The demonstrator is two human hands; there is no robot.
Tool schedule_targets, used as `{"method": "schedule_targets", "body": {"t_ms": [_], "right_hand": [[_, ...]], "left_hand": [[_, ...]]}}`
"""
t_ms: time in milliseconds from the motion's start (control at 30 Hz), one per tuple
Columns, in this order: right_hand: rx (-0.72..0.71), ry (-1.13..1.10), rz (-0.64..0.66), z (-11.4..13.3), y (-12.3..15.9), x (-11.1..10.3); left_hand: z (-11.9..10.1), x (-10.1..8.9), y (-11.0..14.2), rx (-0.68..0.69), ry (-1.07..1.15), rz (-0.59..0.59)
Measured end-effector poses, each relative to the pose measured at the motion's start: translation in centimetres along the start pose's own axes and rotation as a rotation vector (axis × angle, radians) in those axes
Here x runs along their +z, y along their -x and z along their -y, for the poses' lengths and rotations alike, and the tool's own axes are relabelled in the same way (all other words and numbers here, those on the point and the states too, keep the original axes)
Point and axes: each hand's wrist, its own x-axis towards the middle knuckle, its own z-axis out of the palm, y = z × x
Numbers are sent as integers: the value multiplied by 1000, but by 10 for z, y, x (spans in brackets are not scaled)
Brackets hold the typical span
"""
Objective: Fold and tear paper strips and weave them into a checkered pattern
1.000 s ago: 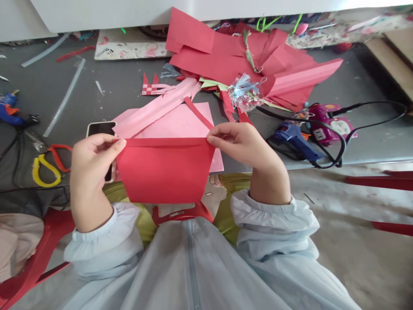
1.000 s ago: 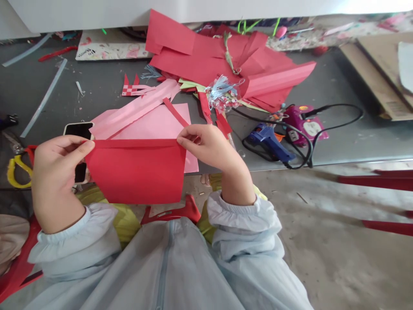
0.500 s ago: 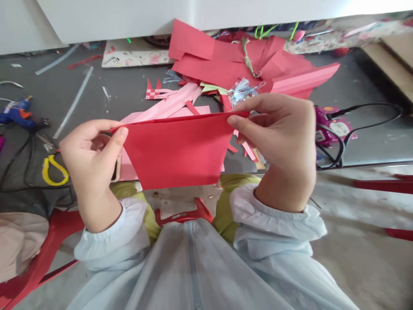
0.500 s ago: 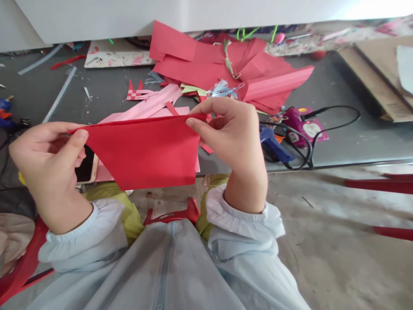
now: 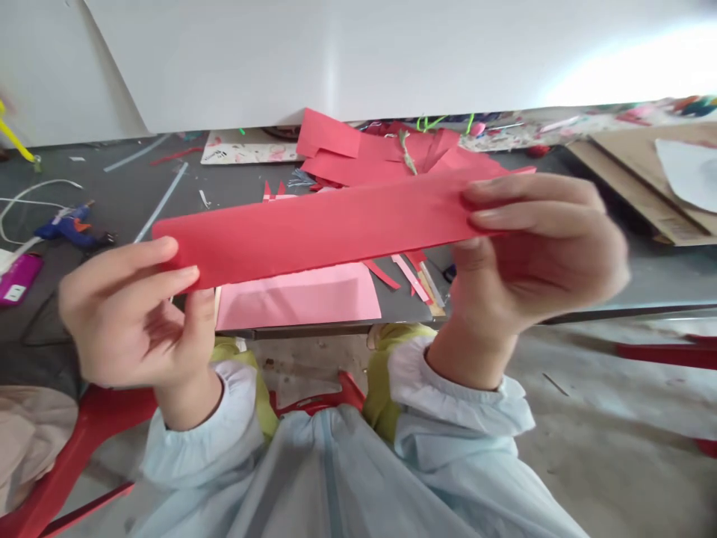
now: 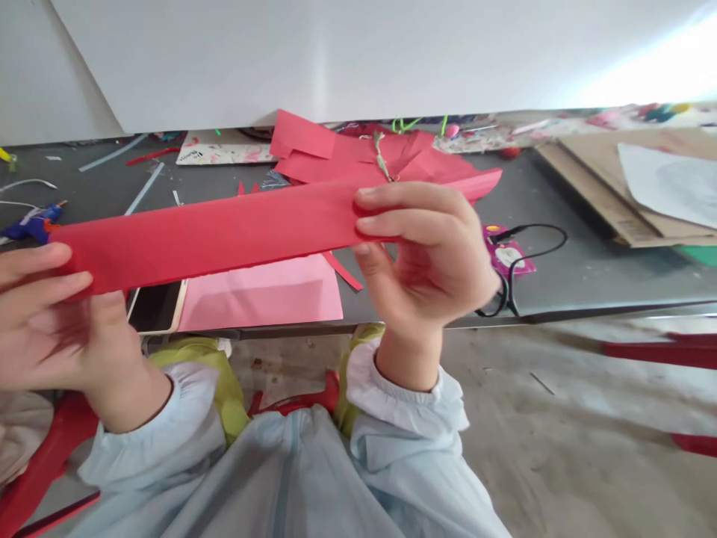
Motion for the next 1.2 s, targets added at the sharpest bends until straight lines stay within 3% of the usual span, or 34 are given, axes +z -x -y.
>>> {"method": "schedule_targets", "body": {"t_ms": [33,100,233,367,500,633,733,833,967,1200], "right_hand": [[-62,9,16,-6,2,-1],[-52,66,97,-17,6,-3],[-33,126,298,-30,16,-5],[-122,134,387,-40,28,-12],[-104,162,500,-47,42,-26],[12,238,749,-51,54,-42],[48,285,868,-54,61,-52],[-24,389,921,-57,62,-56],[-255,559,919,-52,59,-52],[-362,517,936,-28,65,-17]], "left_hand": [[4,5,-2,155,12,-130],[8,15,-5,276,-9,-207],[12,24,-4,306,-103,-77],[18,21,7,358,-154,6],[28,16,22,448,-188,238],[29,11,38,432,-298,504],[22,11,46,458,-337,640],[15,14,49,498,-348,716],[8,19,52,535,-359,744],[-1,23,56,446,-373,863]]}}
